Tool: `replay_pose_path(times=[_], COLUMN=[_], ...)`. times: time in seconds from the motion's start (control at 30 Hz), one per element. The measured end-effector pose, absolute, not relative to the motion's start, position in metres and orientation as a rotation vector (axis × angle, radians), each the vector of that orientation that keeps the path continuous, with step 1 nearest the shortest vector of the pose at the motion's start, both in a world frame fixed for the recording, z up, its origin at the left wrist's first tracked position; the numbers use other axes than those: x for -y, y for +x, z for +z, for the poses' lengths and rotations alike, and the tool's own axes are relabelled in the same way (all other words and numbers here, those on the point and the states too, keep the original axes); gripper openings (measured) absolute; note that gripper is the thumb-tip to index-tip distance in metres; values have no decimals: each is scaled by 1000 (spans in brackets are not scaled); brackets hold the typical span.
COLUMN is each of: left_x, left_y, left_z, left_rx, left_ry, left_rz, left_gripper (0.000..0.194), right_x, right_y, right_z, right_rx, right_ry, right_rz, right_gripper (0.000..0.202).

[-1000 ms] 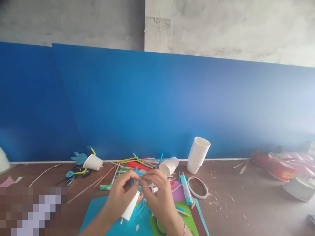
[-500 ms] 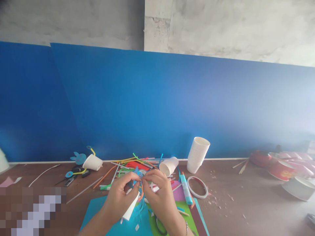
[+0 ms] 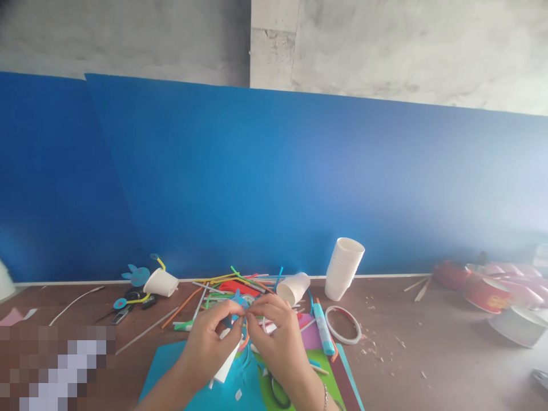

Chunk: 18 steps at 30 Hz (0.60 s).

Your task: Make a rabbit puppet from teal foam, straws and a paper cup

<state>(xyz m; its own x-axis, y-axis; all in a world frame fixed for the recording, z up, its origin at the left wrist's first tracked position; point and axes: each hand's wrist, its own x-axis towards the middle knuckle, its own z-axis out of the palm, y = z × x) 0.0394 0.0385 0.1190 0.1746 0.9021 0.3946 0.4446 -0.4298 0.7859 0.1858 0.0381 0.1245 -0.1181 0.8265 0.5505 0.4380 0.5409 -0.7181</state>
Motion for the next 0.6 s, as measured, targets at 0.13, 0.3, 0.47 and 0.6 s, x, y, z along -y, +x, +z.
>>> replay_pose_path(times=[0.13, 0.3, 0.47, 0.6], left_x=[-39, -39, -39, -39], left_y=[39, 40, 41, 40], left_z=[118, 119, 120, 120], left_rx=[-1255, -1265, -1243, -1222], left_ry=[1947, 1918, 1877, 1851], left_rz=[1200, 1187, 1180, 1145], left_gripper=[15, 13, 13, 13], right_x=[-36, -36, -38, -38], right_y=[186, 185, 184, 185], right_z=[126, 123, 120, 121], right_rx=[1801, 1838, 1738, 1687], right_ry=[-1082, -1093, -1112, -1136], right_rz=[323, 100, 419, 527], right_gripper=[16, 14, 17, 17])
